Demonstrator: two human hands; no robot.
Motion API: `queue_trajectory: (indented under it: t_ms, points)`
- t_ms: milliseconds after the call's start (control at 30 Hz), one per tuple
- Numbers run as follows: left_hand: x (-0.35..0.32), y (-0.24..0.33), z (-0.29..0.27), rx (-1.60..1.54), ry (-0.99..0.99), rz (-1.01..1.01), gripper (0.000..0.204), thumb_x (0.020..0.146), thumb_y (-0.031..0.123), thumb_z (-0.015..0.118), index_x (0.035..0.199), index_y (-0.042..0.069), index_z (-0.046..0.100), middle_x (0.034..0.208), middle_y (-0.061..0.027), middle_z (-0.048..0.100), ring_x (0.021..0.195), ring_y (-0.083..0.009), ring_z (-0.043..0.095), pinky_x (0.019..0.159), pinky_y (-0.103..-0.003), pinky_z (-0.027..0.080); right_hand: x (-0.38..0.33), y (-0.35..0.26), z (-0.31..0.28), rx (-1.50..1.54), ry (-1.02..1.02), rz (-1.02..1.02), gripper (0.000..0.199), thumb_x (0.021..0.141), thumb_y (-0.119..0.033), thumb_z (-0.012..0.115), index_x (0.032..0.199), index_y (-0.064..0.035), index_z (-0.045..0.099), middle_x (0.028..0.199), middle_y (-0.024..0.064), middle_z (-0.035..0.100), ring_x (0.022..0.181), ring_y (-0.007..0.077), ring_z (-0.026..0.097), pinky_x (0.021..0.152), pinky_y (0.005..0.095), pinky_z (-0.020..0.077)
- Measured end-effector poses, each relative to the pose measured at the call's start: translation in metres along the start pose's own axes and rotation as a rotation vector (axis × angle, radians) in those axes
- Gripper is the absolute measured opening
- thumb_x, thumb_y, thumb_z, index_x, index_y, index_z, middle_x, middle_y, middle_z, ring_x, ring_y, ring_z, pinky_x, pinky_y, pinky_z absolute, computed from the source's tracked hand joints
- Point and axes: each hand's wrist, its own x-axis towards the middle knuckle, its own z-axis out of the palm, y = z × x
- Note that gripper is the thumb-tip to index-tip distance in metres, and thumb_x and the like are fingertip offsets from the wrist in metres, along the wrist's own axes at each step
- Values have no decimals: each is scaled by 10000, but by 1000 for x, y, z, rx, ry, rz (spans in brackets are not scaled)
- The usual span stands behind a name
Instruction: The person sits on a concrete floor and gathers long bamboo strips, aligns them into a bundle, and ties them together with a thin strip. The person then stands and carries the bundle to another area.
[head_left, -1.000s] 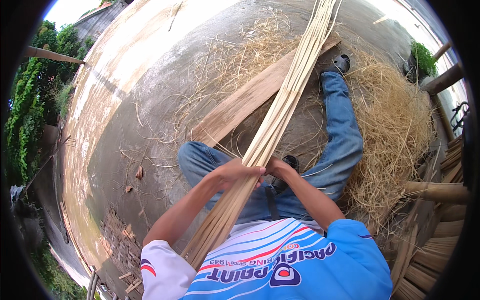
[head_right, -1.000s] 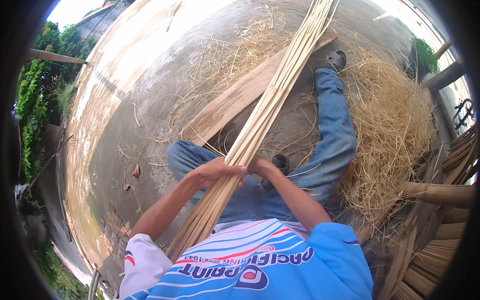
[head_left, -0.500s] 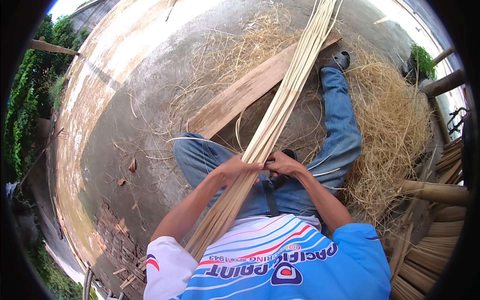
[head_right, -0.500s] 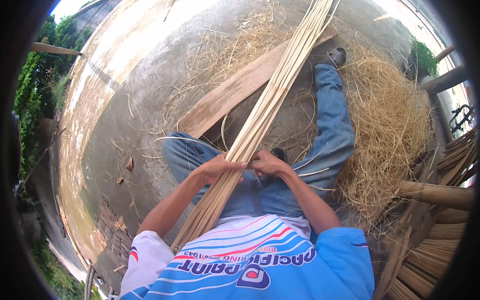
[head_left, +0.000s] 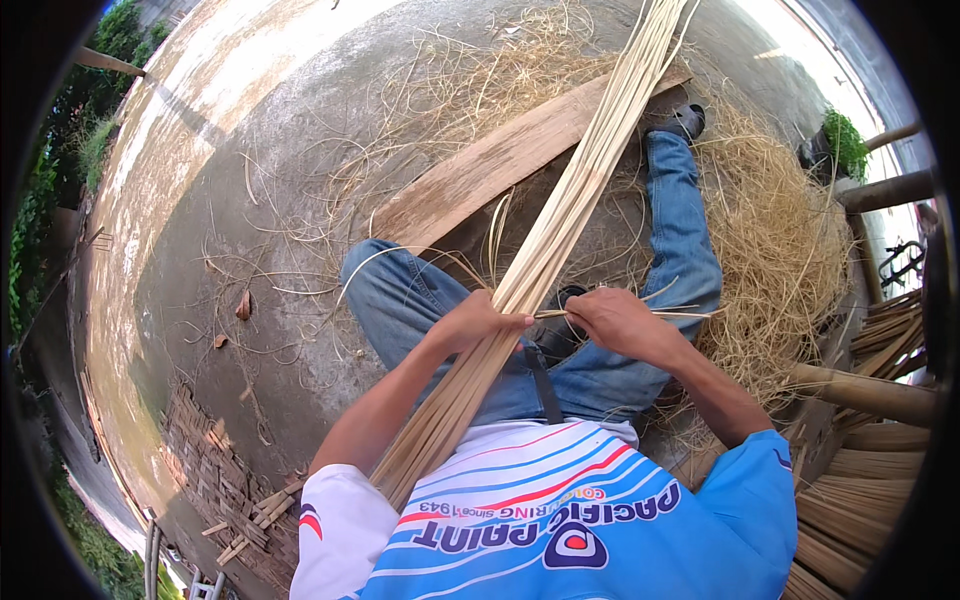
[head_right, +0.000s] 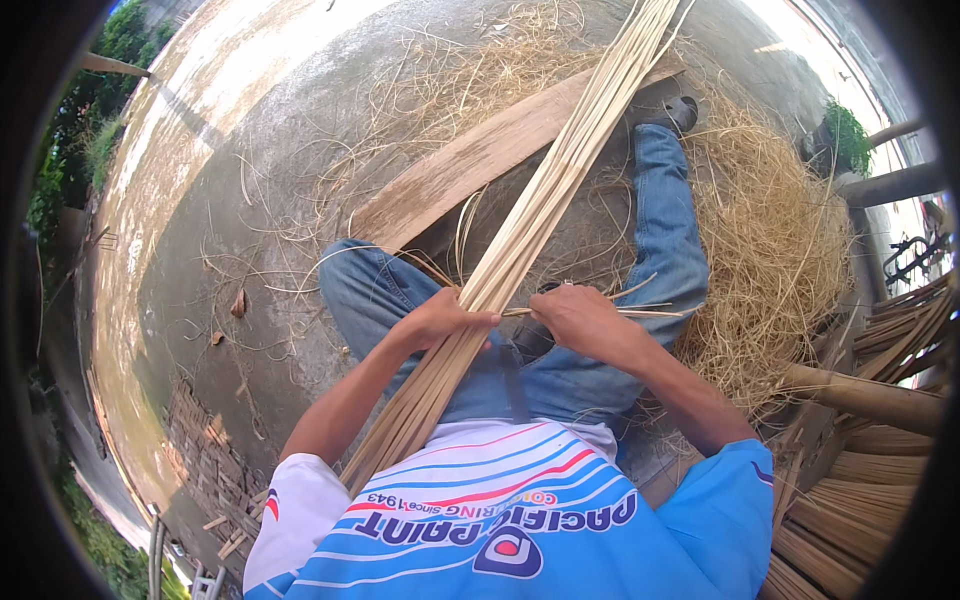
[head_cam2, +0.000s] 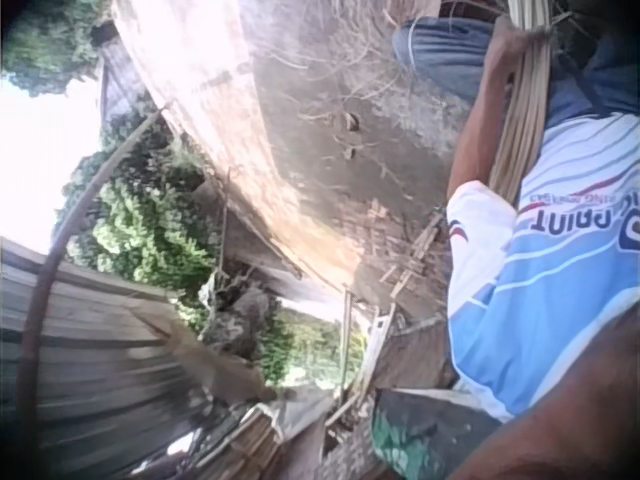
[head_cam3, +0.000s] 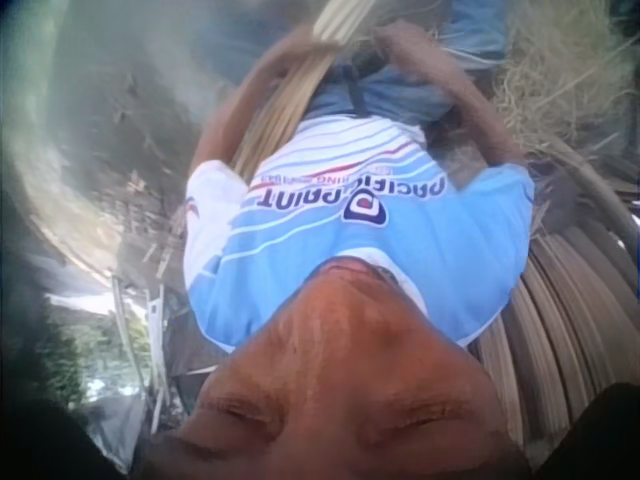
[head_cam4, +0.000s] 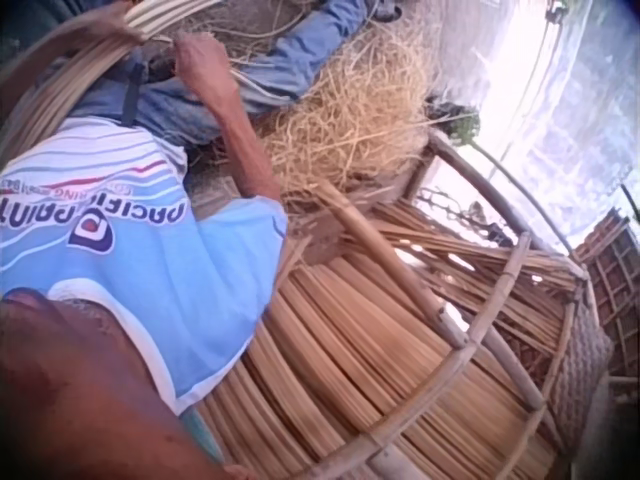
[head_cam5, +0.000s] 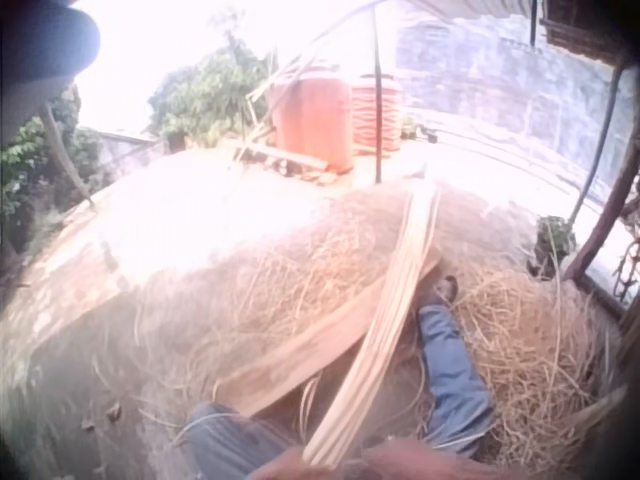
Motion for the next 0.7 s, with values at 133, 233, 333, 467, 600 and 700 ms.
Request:
queue_trajectory:
  t_ms: [133, 233, 333, 467, 600, 700]
  points:
    - [3, -4, -1, 121, 29, 74, 423, 835, 213, 838, 1073, -81, 647, 870, -133, 719, 714, -203, 739, 593, -322, 610, 55, -27, -27, -399, -168, -321, 76, 876, -141, 629, 834, -97, 674, 992, 95, 681, 936, 302, 682, 836, 429, 520]
    - [33, -37, -17, 449, 119, 119, 527, 783, 242, 862, 1163, -56, 650, 938, -142, 729, 789, -210, 731, 703, -332, 597, 98, -51, -11, -726, -288, -669, 96, 857, -188, 641, 867, -172, 735, 1226, 64, 646, 1165, 212, 615, 1094, 429, 396]
    - [28, -29, -10, 403, 108, 137, 624, 760, 274, 873, 1240, -37, 622, 1062, -175, 709, 957, -236, 704, 832, -354, 562, 122, -49, 2, -941, -251, -841, 131, 876, -216, 631, 907, -222, 758, 1333, 57, 596, 1279, 169, 537, 1216, 461, 242]
    - [22, -29, -4, 375, 174, 203, 675, 727, 331, 882, 1246, -25, 639, 1137, -209, 707, 1082, -272, 689, 937, -379, 527, 134, -59, -26, -898, -414, -605, 165, 914, -217, 604, 919, -198, 768, 1089, 93, 717, 1049, 262, 690, 1153, 504, 334]
    - [32, -43, -3, 456, 279, 252, 669, 727, 348, 883, 1225, -34, 651, 1114, -213, 719, 1054, -295, 696, 953, -383, 517, 139, -62, -22, -779, -420, -490, 143, 876, -199, 685, 874, -83, 767, 818, 126, 744, 805, 283, 752, 769, 418, 575]
    - [32, -41, -4, 528, 247, 201, 705, 764, 349, 871, 1287, -43, 605, 1129, -204, 712, 990, -277, 713, 924, -376, 541, 151, -66, -29, -707, -433, -536, 144, 853, -179, 701, 875, -55, 772, 846, 119, 751, 824, 281, 752, 703, 409, 599]
